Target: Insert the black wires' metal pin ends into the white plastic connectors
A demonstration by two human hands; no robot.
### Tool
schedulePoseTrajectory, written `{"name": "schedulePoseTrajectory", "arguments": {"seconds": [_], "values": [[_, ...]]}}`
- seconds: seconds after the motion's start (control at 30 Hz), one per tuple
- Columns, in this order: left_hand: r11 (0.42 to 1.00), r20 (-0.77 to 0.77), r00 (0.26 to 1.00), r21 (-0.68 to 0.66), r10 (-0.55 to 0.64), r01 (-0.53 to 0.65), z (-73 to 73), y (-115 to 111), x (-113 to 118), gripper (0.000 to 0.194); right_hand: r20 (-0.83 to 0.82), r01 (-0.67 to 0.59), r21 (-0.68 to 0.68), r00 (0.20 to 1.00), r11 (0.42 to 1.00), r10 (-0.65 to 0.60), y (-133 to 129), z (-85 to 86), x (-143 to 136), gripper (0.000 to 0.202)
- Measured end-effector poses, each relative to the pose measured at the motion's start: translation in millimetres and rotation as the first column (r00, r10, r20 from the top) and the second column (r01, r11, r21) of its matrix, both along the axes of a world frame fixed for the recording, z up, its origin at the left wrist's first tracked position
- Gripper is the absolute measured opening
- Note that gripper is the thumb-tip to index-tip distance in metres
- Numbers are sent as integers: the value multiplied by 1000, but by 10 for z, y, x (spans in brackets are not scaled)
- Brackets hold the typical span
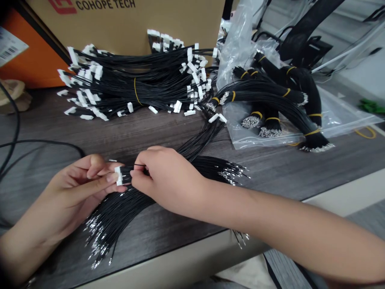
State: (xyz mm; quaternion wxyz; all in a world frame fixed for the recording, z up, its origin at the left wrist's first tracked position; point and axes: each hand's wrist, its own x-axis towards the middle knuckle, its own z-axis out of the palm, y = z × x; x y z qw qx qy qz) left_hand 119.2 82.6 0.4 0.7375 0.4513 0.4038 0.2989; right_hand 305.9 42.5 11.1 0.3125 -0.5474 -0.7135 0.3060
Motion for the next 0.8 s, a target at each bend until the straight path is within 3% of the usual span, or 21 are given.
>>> {"name": "schedulePoseTrajectory", "arguments": {"seconds": [0.67, 0.8], "values": [[997, -19, 997, -39, 69, -69, -8, -32, 45, 31, -15, -6, 35, 1000, 999, 6, -1, -51, -33, 15], [993, -2, 995, -67, 95, -95, 3, -21, 31, 29, -12, -49, 163, 999, 985, 52, 21, 39, 54, 19]]}}
